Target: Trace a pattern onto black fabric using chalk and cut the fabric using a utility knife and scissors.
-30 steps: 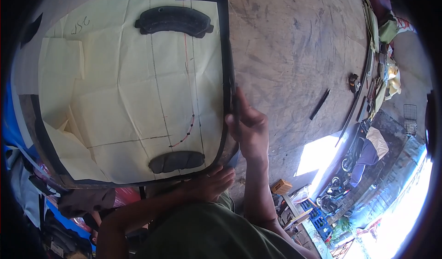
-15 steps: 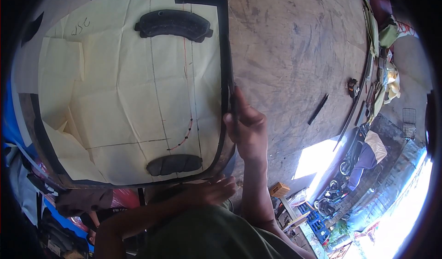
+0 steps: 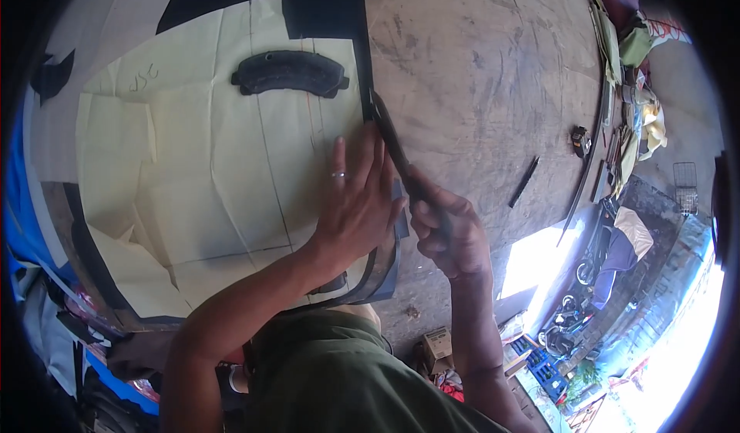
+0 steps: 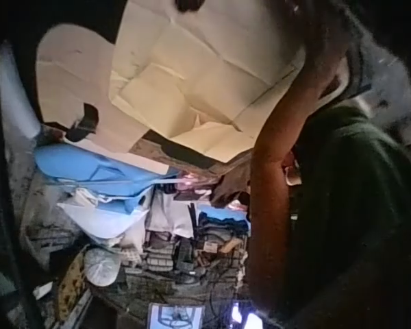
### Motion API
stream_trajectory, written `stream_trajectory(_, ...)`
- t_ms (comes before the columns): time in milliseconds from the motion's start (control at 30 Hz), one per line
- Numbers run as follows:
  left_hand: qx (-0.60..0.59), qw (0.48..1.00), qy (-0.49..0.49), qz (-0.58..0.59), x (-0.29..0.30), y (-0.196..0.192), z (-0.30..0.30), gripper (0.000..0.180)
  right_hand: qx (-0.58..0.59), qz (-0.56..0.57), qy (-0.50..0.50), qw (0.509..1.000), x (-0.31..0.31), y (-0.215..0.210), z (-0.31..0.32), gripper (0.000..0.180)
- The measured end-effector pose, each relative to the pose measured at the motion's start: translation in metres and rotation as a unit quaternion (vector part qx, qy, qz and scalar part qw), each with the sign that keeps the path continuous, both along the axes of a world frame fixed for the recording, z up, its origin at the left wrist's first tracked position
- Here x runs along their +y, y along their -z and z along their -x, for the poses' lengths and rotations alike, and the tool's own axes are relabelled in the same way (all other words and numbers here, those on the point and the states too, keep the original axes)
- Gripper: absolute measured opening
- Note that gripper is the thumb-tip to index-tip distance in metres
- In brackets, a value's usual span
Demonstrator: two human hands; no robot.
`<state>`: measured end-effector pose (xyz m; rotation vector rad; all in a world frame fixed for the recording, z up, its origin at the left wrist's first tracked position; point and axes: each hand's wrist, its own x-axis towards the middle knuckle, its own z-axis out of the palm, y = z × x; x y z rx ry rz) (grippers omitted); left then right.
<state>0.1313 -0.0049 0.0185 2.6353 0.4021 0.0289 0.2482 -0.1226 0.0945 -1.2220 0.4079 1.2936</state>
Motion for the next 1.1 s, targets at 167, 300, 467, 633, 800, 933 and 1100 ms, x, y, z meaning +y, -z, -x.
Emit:
stream_trajectory(167,-0.001,1.0,0.004,0.009,-0.003,0.013,-0.007,0.08,-0.053,0.029,-0.036,0.998,0.009,0.003,0.006,0.057)
stream_trajectory(300,-0.025,0.999,0.012,0.04,-0.003,0.019,-0.004,0.082,-0.11,0.046,-0.057,0.991,0.019,0.012,0.013,0.06)
stream_trajectory(467,-0.045,0.993,0.01,0.112,0.002,0.026,0.0,0.084,-0.134,0.053,-0.049,0.988,0.021,0.033,0.019,0.065)
stream_trajectory(633,-0.029,0.991,0.026,0.125,0.006,0.029,0.002,0.082,-0.156,0.041,-0.04,0.986,0.027,0.044,0.023,0.069)
stream_trajectory(800,-0.014,0.995,0.045,0.093,0.009,0.03,0.002,0.08,-0.152,0.049,-0.018,0.987,0.037,0.043,0.024,0.072)
stream_trajectory(933,-0.006,0.996,0.057,0.068,0.009,0.03,0.002,0.079,-0.142,0.03,-0.023,0.989,0.036,0.043,0.024,0.073)
stream_trajectory(1100,0.0,0.994,0.063,0.092,0.016,0.027,0.003,0.077,-0.22,0.028,-0.048,0.974,0.034,0.053,0.026,0.072)
